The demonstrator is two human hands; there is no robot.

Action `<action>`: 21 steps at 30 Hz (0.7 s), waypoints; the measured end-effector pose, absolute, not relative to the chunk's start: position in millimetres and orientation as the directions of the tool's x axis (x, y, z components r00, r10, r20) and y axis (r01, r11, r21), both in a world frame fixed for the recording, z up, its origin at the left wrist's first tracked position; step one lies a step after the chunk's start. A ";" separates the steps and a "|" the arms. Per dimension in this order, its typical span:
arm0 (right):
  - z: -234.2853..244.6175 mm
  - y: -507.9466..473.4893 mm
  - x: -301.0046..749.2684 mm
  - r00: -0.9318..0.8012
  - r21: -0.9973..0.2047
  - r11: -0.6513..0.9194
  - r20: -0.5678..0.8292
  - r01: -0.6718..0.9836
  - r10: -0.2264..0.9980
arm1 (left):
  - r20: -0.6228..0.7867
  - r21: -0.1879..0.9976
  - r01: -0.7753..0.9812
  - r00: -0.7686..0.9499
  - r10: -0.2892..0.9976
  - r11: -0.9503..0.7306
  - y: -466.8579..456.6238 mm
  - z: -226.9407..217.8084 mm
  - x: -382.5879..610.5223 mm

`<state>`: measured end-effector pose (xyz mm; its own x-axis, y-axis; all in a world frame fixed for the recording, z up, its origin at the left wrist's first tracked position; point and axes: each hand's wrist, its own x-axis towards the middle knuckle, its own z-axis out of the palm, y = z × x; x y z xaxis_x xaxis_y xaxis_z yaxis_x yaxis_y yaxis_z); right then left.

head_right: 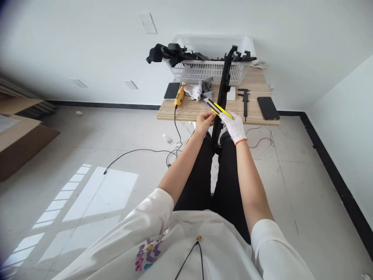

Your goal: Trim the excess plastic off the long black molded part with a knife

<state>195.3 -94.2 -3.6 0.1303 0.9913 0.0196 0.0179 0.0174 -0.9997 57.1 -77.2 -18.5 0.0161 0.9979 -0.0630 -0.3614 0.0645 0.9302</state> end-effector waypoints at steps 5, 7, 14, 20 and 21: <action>0.1 -98.3 196.5 0.064 -0.995 0.045 0.051 0.091 0.997 | -0.047 0.962 -0.266 0.057 0.997 0.061 -74.3 -22.2 56.4; 1.6 -101.3 199.7 0.050 -0.993 0.031 0.037 0.111 0.998 | -0.047 0.968 -0.241 0.088 0.995 0.067 -73.3 -23.2 58.0; -3.7 -102.1 208.4 0.062 -0.993 -0.027 -0.020 0.113 0.998 | -0.046 0.970 -0.234 0.099 0.994 0.068 -77.1 -26.0 66.1; -1.0 -106.0 208.2 0.039 -0.991 -0.030 -0.025 0.129 0.999 | -0.068 0.968 -0.233 0.106 0.992 0.091 -86.4 -23.8 55.9; 0.8 -107.8 208.0 0.029 -0.991 -0.029 -0.025 0.132 0.999 | -0.071 0.966 -0.241 0.115 0.991 0.097 -88.2 -22.9 53.1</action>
